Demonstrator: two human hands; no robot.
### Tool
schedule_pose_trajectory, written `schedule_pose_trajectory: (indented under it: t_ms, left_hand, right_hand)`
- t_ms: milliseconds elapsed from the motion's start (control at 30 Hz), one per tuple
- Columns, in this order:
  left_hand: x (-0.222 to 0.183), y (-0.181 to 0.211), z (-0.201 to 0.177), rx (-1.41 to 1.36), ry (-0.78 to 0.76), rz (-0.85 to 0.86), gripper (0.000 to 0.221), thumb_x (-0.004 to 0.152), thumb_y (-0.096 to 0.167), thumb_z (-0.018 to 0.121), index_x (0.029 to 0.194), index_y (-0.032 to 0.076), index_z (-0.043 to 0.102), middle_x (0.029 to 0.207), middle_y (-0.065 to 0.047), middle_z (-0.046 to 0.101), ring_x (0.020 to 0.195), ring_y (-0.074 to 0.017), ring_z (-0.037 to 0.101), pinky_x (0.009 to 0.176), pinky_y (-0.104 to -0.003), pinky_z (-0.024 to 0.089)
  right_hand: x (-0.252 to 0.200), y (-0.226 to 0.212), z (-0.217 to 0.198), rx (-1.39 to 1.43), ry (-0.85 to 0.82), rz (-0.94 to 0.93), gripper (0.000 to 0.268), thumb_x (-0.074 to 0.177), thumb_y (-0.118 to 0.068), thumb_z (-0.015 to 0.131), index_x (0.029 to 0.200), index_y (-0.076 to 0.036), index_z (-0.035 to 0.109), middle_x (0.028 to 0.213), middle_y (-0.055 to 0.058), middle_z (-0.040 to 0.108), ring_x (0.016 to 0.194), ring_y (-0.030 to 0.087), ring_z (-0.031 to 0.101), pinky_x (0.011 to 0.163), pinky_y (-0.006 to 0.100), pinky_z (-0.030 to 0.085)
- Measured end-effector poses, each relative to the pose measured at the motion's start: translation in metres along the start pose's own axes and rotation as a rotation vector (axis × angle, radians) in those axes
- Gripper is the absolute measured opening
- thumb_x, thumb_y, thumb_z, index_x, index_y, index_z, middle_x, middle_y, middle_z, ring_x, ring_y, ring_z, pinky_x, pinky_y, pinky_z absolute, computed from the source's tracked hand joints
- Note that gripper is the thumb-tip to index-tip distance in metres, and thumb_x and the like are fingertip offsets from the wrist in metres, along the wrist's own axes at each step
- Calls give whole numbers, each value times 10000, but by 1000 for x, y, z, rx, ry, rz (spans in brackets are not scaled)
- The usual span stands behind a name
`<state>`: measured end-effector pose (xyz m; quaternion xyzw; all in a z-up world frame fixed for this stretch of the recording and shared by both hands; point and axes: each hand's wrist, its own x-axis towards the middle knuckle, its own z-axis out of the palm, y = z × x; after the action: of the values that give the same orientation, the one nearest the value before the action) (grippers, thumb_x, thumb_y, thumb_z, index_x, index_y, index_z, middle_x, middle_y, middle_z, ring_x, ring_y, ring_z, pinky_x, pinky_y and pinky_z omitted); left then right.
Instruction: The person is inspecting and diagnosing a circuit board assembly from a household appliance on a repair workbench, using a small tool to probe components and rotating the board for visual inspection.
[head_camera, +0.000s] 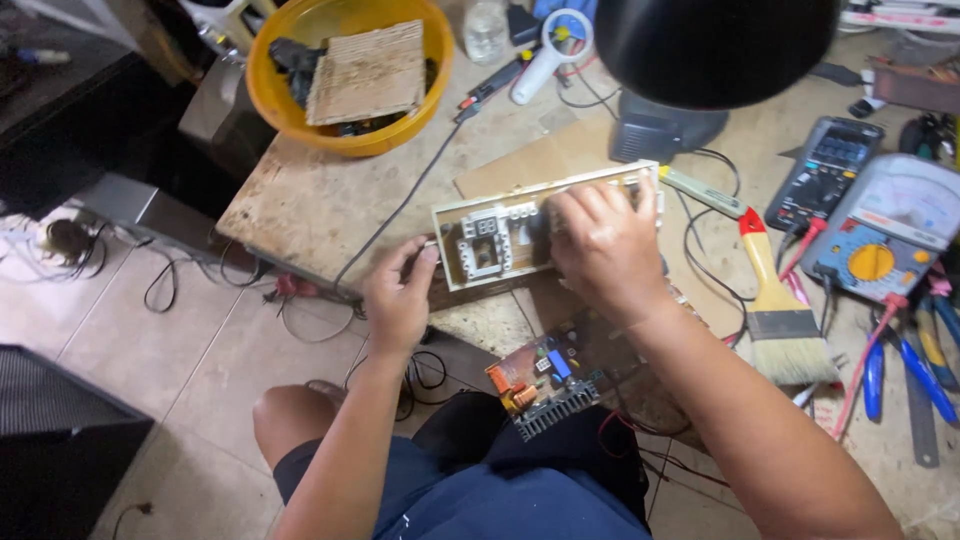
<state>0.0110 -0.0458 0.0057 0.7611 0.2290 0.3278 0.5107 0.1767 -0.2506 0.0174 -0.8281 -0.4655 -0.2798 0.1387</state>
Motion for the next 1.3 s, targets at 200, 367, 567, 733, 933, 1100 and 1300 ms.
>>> schedule_pose_trajectory:
  t_ms: [200,367,567,733,933,1100,1300]
  left_hand:
    - [8,-30,-1,-255,-44,-32,311,989,215,715,1229,18,722,1045,-156,763,991,-185,703,780,-359,628]
    - [1,-30,6,-312,-88,-28,462,840,101,836,1262,0,676,1122,-156,695,1001,-227,694,807,-341,642]
    - [-3,-28,14,-183,-19,48,485,797,64,830,1249,11,664,1121,-169,652,998,-308,709,774,-368,644]
    - [-7,-34,21,-78,73,140,474,772,57,805,1226,47,665,1084,-128,619,964,-298,690,735,-364,642]
    - [-5,-31,28,-12,158,215,443,788,75,787,1213,52,666,1061,-124,629,957,-304,679,748,-369,614]
    - [-4,-46,37,29,190,226,476,768,90,783,1235,69,694,1149,-143,698,1057,-330,688,865,-430,580]
    - [-2,-32,28,-34,121,137,434,811,62,743,1239,22,687,1123,-179,693,1028,-334,671,863,-451,563]
  right_hand:
    - [-2,1,1,-1,-48,39,469,784,-218,795,1239,-136,713,1138,70,675,1129,305,653,1104,702,311]
    - [-2,-1,-6,15,-42,25,521,768,-205,831,1267,-126,707,1170,82,671,1177,314,643,1128,690,276]
    - [0,-8,-16,48,-55,42,546,784,-245,839,1291,-99,700,1178,116,667,1188,342,633,1130,704,244]
    - [1,-13,-20,50,-55,54,516,819,-249,820,1294,-91,696,1172,123,670,1185,345,636,1132,705,244]
    - [3,-15,-21,60,-64,67,469,874,-240,789,1304,-78,689,1201,121,667,1201,341,628,1131,699,250]
    - [4,-10,-16,35,-88,37,557,819,-221,778,1347,-89,660,1235,114,647,1225,329,608,1134,696,253]
    - [-1,3,-42,243,0,79,515,911,-204,749,1394,-71,633,1360,163,642,1296,362,595,1184,652,205]
